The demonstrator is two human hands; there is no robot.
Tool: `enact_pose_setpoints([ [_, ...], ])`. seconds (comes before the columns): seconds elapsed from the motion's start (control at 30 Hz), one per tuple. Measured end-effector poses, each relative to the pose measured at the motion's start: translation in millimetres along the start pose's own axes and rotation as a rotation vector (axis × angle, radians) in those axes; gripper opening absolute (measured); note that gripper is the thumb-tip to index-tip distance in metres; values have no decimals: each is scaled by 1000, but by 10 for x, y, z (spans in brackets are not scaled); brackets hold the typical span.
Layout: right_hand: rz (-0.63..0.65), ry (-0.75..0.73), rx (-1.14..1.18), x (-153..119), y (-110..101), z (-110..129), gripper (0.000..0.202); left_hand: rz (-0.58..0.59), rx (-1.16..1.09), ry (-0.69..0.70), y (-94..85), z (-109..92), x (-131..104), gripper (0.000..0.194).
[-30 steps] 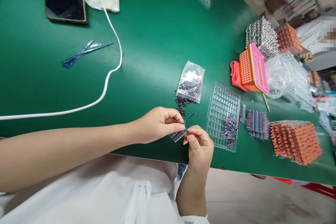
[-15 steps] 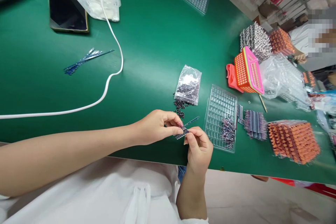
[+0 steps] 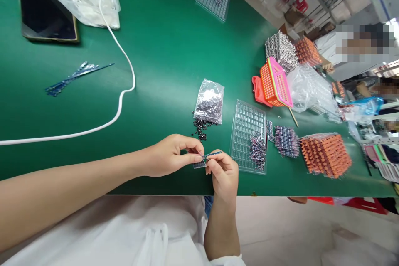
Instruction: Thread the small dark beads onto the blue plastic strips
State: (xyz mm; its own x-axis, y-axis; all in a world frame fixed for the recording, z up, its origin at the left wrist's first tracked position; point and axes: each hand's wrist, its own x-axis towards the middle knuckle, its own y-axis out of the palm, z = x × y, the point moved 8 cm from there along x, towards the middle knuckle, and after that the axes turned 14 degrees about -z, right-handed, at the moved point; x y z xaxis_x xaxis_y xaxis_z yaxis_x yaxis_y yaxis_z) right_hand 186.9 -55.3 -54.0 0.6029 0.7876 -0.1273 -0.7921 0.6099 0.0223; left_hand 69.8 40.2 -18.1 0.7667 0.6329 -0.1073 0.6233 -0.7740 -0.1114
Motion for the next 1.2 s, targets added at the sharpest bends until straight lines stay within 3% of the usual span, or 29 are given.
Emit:
enact_pose_setpoints([
  [0.13,-100,-154,-145,-38,-167,202,12,-45,-12,-56,-49,36,33,22],
  [0.33,-577,-503,-749,54,-1146,686,19,-290,-121,-199,-295,141,91,27],
  [0.47,-634,-620,-1051,321,-1614,783,21,-359,-175,-219,-349,176,101,26],
  [0.57,-656,-662,-1200,434,-1729,759,23,-381,-196,-222,-359,212,115,26],
  [0.63,-676,-670,-1241,406,-1664,730,26,-392,-202,-228,-369,237,127,26],
  [0.73,-624,-702,-1169,255,-1316,688,27,-398,-217,-240,-376,258,141,25],
  [0.9,-127,-770,-939,49,-301,510,23,-399,-254,-243,-367,245,141,23],
  [0.97,5,-758,-914,26,-18,429,25,-403,-268,-234,-366,239,138,22],
  [1.07,99,-739,-960,42,207,335,27,-405,-299,-219,-366,235,138,20],
  [1.2,145,-728,-1030,67,285,273,30,-409,-325,-220,-362,232,137,18],
])
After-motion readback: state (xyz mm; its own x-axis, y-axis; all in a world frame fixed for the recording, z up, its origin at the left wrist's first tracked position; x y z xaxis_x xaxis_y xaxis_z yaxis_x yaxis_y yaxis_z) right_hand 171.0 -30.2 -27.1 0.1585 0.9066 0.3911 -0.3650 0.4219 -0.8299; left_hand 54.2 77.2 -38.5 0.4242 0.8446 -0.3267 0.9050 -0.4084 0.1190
